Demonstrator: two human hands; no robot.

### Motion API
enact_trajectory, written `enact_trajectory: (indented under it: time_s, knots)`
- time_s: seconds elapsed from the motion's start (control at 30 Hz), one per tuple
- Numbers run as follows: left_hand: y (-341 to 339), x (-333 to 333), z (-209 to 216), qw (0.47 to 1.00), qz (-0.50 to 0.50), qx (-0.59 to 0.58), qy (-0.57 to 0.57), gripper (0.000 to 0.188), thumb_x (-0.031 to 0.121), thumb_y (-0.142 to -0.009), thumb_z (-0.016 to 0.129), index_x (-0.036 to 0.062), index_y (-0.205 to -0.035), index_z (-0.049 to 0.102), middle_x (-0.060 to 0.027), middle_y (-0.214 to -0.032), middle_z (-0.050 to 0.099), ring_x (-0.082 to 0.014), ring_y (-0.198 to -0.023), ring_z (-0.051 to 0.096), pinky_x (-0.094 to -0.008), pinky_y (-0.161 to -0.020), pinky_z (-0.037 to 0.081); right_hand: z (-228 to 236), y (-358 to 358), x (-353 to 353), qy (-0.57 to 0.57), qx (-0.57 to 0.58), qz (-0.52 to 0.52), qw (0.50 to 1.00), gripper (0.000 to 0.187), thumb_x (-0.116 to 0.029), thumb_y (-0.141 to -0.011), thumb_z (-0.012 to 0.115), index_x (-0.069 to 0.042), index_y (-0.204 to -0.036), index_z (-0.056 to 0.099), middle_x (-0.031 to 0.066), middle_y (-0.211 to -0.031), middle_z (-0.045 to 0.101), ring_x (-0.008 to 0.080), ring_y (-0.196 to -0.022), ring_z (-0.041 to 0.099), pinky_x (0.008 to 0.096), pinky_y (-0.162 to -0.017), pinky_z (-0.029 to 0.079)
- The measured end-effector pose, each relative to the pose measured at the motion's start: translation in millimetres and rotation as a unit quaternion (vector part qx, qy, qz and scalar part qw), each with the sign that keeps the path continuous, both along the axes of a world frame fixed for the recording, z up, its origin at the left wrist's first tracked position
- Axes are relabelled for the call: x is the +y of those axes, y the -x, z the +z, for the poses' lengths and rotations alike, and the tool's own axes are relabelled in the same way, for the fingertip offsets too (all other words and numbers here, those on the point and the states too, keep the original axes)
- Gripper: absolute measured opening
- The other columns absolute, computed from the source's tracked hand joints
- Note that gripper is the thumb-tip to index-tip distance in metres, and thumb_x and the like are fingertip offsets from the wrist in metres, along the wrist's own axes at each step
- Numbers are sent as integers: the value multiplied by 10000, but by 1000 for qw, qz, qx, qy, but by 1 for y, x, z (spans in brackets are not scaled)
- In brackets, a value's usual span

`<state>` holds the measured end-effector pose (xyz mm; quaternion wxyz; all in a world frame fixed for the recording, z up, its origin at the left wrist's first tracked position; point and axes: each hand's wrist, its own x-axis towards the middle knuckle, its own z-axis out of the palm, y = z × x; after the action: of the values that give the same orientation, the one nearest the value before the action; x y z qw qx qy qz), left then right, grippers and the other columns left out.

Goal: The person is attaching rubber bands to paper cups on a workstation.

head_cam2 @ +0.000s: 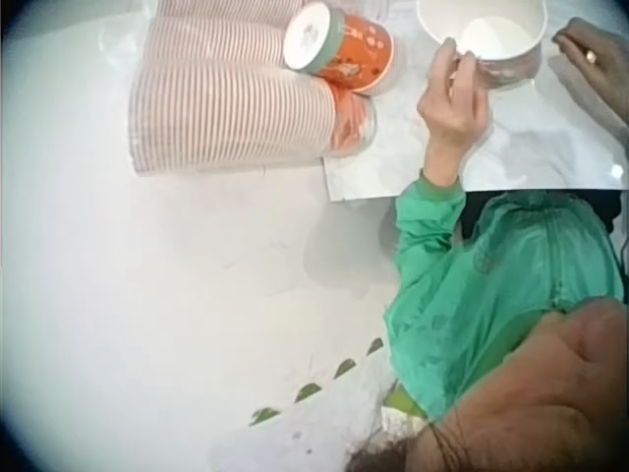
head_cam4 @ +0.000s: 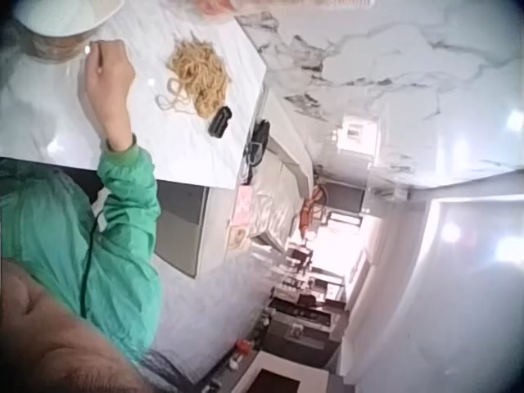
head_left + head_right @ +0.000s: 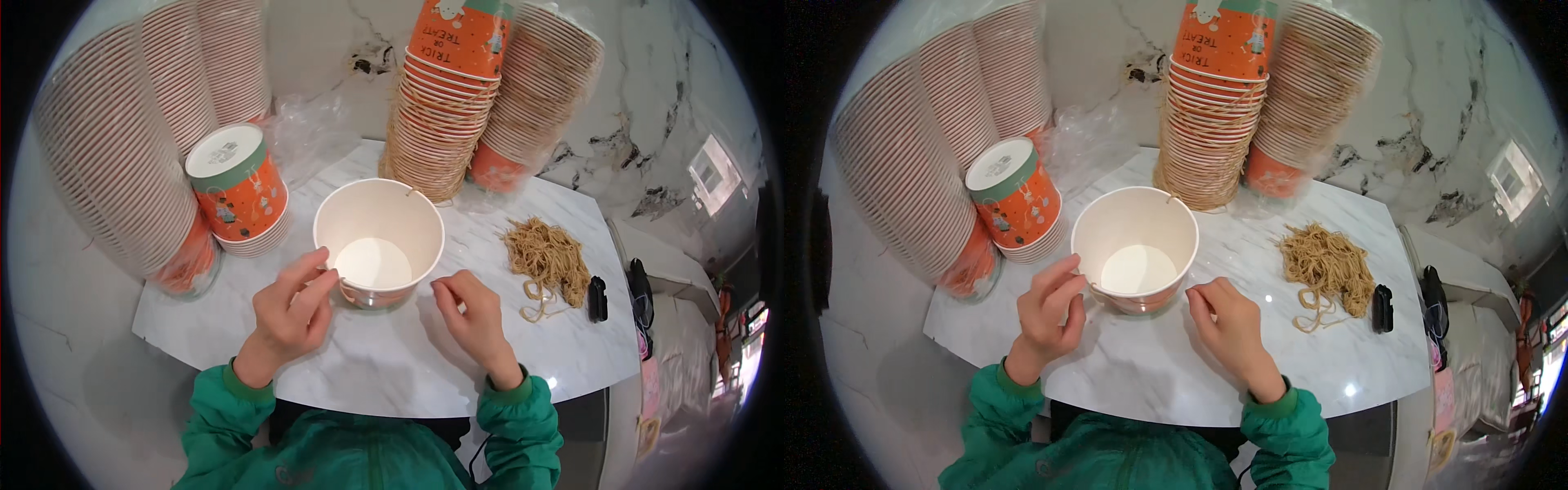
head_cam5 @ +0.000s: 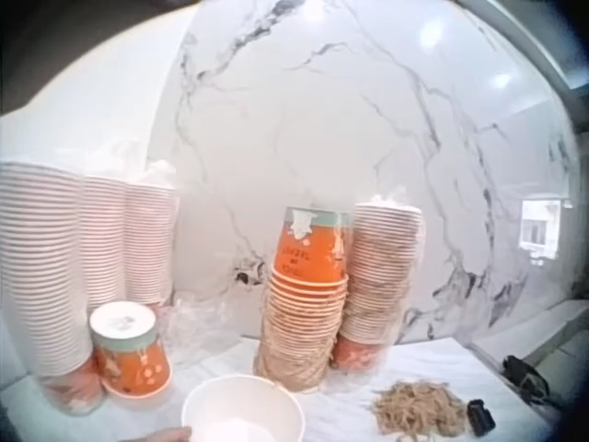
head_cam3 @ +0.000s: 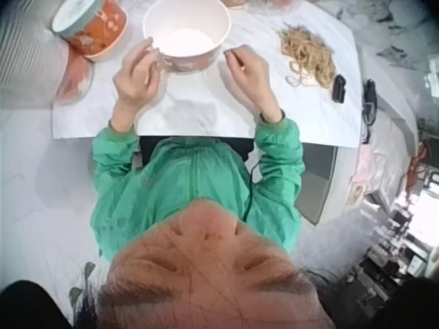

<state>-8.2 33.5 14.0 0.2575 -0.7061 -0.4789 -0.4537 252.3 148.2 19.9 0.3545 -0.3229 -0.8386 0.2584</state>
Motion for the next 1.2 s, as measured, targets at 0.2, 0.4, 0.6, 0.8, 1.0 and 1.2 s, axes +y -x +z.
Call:
enact_trajectory:
  time_s: [0.2, 0.4, 0.6, 0.8, 1.0, 1.2]
  knots:
    - [13, -6, -2, 994, 47, -97, -20, 421, -101, -737, 675, -2, -1145, 670, -214, -1165, 653, -328, -847, 721, -359, -671, 605, 33, 31, -28, -422, -59, 0, 905, 403, -1, -769, 671, 7, -1171, 696, 56, -862, 593, 194, -700, 595, 305, -551, 468]
    - [15, -21, 4, 990, 65, -115, -40, 413, -117, -742, 666, 1, -1138, 663, -205, -1138, 643, -322, -873, 713, -349, -666, 603, 66, 45, -21, -457, -180, 57, 869, 218, -82, -752, 652, -19, -960, 630, 39, -823, 492, 178, -759, 568, 292, -546, 452]
    - [16, -15, 2, 976, 42, -187, -98, 462, -140, -786, 632, -1, -1222, 569, -183, -1222, 570, -138, -678, 554, -239, -530, 448, 110, 59, 56, -415, -50, 55, 907, 200, -26, -786, 660, -67, -970, 593, 114, -868, 601, 303, -810, 652, 413, -619, 522]
    - [16, -15, 4, 975, 45, -197, -89, 457, -130, -782, 641, 5, -1213, 574, -175, -1199, 585, -146, -666, 577, -248, -530, 462, 191, 91, 141, 31, 182, 70, 980, 182, -159, -1022, 625, -8, -930, 665, 25, -759, 664, 87, -654, 631, 255, -559, 511]
    - [16, -11, 0, 979, 45, -183, -71, 451, -112, -779, 659, 16, -1205, 582, -162, -1174, 607, -154, -639, 605, -255, -505, 470, 242, 93, 187, 150, 344, 88, 923, 169, -126, -1007, 602, 22, -951, 661, 89, -833, 685, 167, -703, 696, 267, -621, 598]
    - [14, -13, 3, 978, 56, -191, -61, 434, -112, -768, 664, 6, -1180, 596, -167, -1155, 613, -159, -624, 600, -259, -495, 464, 248, 85, 226, 245, 415, 86, 872, 171, -93, -985, 594, 67, -940, 633, 126, -854, 687, 223, -749, 727, 299, -681, 651]
